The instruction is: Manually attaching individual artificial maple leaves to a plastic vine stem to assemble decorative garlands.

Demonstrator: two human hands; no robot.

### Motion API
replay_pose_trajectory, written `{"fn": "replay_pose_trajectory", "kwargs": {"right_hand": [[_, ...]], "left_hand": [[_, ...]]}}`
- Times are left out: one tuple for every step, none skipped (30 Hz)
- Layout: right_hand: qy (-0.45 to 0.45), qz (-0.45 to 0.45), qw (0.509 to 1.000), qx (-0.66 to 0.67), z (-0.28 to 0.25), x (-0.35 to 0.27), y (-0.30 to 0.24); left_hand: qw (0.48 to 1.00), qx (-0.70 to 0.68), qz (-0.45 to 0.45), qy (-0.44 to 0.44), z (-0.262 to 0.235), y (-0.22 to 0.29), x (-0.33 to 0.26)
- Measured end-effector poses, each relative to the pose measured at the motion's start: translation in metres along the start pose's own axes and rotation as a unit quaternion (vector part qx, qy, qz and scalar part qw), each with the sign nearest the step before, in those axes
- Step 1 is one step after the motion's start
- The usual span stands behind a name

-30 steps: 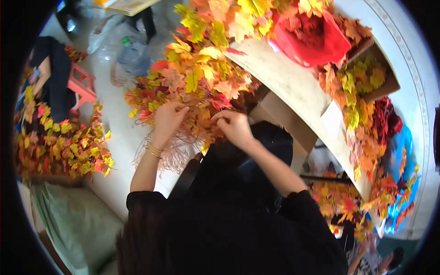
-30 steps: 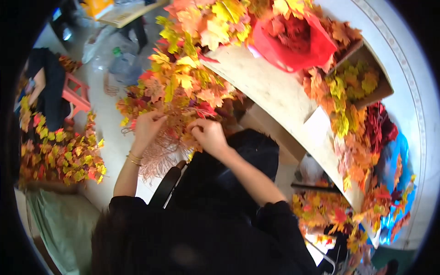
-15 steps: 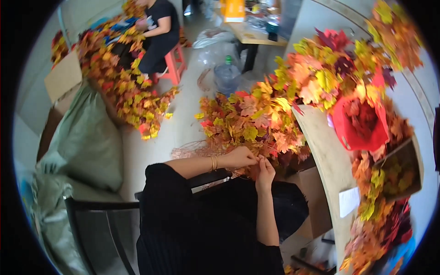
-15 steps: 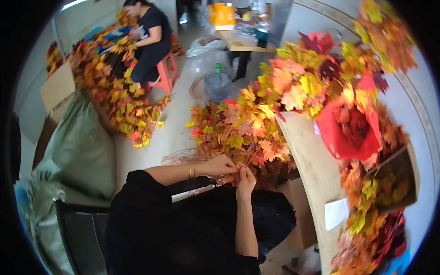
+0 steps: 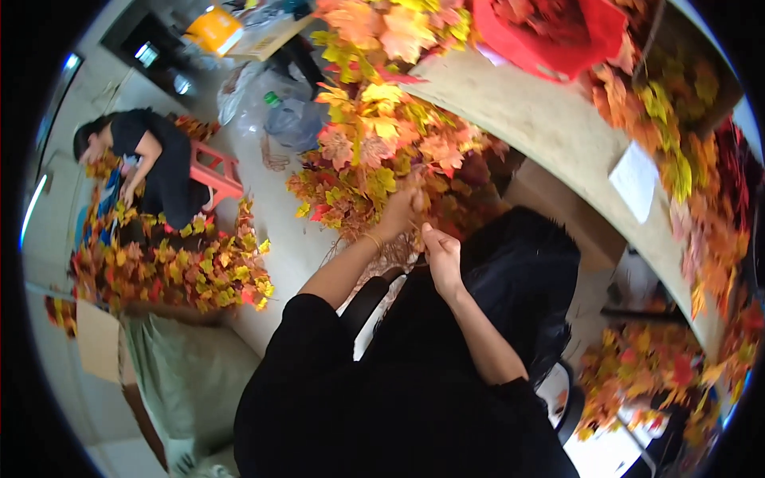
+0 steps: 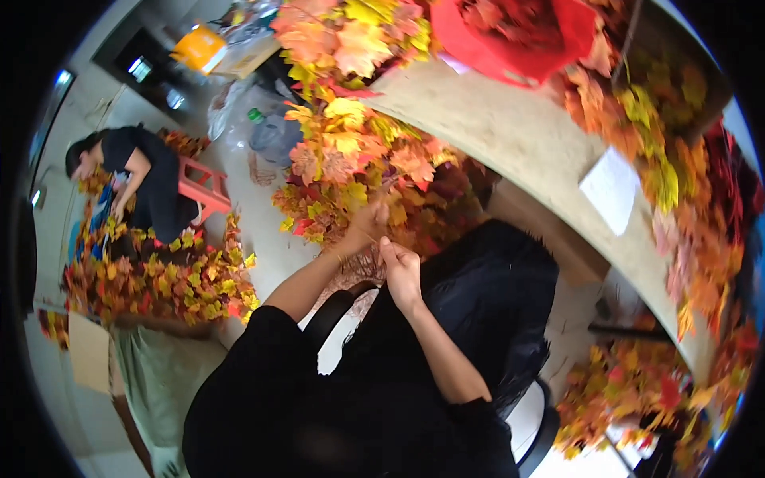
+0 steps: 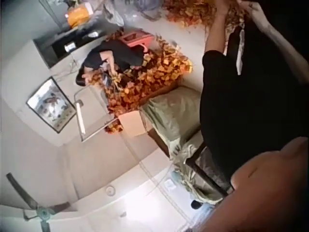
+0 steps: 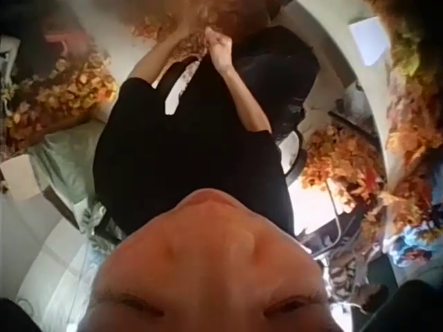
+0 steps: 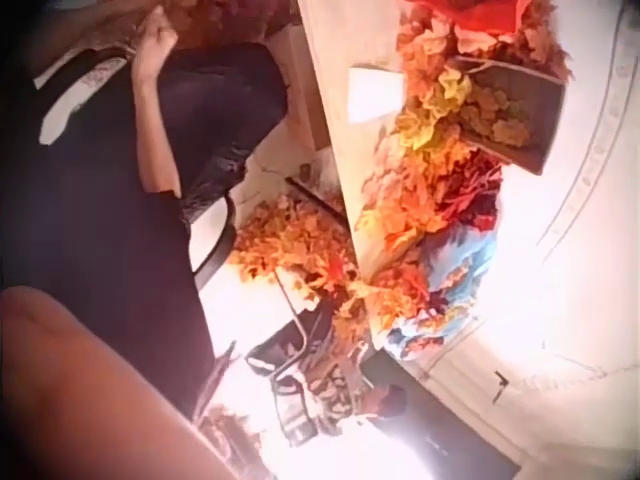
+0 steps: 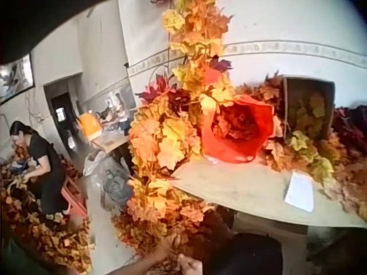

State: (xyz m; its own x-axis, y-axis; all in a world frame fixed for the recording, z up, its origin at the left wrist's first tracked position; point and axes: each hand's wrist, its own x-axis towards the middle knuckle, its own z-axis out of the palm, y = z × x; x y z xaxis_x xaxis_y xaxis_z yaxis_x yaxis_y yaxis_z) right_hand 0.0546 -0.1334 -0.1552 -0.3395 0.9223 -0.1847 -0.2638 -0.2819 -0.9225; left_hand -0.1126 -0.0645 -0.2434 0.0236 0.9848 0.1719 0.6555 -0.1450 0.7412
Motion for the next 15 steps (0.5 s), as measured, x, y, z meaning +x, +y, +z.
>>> {"fn": "replay_pose_trajectory", "kwargs": {"right_hand": [[0.028, 0.015, 0.999, 0.012, 0.006, -0.007, -0.003], [-0.011, -0.090, 0.995, -0.036, 0.008, -0.018, -0.007], [-0.082, -0.098, 0.990, -0.052, 0.009, -0.035, -0.013], [-0.153, -0.085, 0.981, -0.087, 0.007, -0.052, -0.021], [-0.157, -0.079, 0.984, -0.037, -0.001, -0.058, -0.031], [-0.075, -0.044, 0.995, 0.057, -0.011, -0.060, -0.042], [-0.020, -0.198, 0.980, 0.030, -0.026, -0.055, -0.052], [0.004, -0.127, 0.966, 0.224, -0.047, -0.054, -0.062], [0.020, -0.123, 0.942, 0.312, -0.070, -0.055, -0.075], [0.073, -0.085, 0.928, 0.356, -0.080, -0.053, -0.081], [0.084, -0.060, 0.937, 0.335, -0.083, -0.050, -0.082], [-0.005, -0.101, 0.928, 0.359, -0.086, -0.047, -0.083], [0.032, -0.097, 0.919, 0.380, -0.088, -0.043, -0.083], [0.016, -0.108, 0.918, 0.381, -0.091, -0.039, -0.084], [0.056, -0.146, 0.904, 0.398, -0.094, -0.035, -0.085]], "left_hand": [[0.993, 0.088, 0.060, 0.053, -0.004, -0.016, 0.004], [0.973, 0.227, -0.020, 0.026, -0.017, -0.036, 0.008], [0.946, 0.321, -0.035, 0.033, -0.035, -0.058, 0.002], [0.936, 0.341, -0.070, 0.047, -0.055, -0.081, -0.004], [0.968, 0.232, -0.061, 0.071, -0.080, -0.106, -0.015], [0.948, 0.227, -0.144, 0.173, -0.094, -0.127, -0.022], [0.943, 0.265, -0.115, 0.167, -0.119, -0.146, -0.038], [0.921, 0.360, -0.087, 0.120, -0.146, -0.162, -0.054], [0.951, 0.155, -0.252, 0.092, -0.157, -0.173, -0.054], [0.847, -0.278, -0.396, 0.220, -0.169, -0.178, -0.057], [0.698, -0.430, -0.476, 0.317, -0.179, -0.177, -0.056], [0.711, -0.395, -0.497, 0.305, -0.182, -0.171, -0.056], [0.733, -0.419, -0.476, 0.246, -0.185, -0.160, -0.054], [0.744, -0.400, -0.477, 0.243, -0.182, -0.147, -0.053], [0.742, -0.437, -0.466, 0.206, -0.180, -0.132, -0.054]]}}
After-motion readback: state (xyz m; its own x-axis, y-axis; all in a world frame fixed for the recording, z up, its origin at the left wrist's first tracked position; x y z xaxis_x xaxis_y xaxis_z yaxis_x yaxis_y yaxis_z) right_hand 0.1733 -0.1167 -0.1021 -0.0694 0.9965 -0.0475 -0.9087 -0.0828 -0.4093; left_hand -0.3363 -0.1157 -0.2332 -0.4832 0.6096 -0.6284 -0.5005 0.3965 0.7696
